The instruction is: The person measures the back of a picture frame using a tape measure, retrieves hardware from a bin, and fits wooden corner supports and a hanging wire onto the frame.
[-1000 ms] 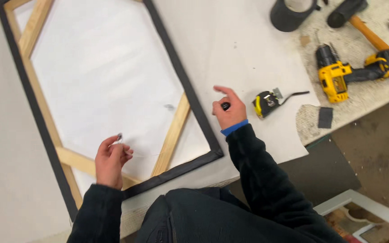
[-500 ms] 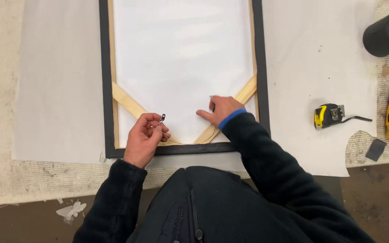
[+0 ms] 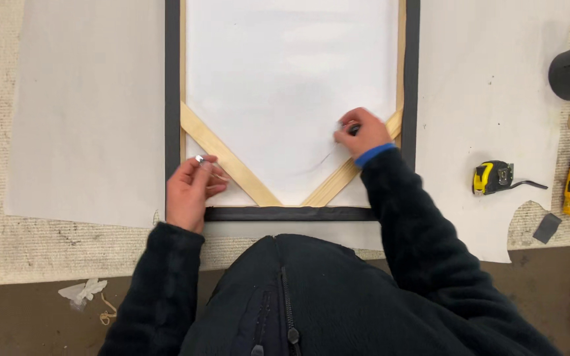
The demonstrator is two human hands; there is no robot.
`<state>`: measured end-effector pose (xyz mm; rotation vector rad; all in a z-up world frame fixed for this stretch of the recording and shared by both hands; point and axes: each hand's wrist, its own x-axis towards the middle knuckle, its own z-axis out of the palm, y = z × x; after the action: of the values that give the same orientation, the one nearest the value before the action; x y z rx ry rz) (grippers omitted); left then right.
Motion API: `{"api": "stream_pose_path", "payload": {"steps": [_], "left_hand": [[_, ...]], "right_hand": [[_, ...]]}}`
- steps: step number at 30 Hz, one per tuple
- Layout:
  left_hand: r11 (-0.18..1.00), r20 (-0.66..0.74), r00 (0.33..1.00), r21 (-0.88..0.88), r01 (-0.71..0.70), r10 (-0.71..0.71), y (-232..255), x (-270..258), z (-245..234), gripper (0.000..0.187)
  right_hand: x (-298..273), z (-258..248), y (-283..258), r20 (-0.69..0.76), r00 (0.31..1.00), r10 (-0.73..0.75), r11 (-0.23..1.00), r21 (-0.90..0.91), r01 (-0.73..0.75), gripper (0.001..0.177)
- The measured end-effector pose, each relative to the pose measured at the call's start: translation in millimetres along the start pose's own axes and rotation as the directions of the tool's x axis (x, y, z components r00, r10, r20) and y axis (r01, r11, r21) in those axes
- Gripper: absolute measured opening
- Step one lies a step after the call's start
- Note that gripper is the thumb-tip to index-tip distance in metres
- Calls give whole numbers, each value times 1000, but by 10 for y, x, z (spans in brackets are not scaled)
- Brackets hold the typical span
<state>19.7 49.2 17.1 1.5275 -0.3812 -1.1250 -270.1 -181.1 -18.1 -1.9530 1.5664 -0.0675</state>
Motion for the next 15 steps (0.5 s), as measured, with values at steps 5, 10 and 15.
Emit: {"api": "stream_pose_path", "payload": {"steps": [5,10,15], "left_hand": [[994,-74,994,-83,71,-77,82,280,-145,23],[999,-36,999,-46,23,-25,-10,467,-178,26],[999,45,999,38,-11,9,113,527,-186,27]], "right_hand": [[-467,-615,-219,-19,996,92,707,705,-52,19],[-561,-745,34,-7,997,76,620,784,-41,14],[-543,-664,248,-58,996,71,636,772,0,11]]}}
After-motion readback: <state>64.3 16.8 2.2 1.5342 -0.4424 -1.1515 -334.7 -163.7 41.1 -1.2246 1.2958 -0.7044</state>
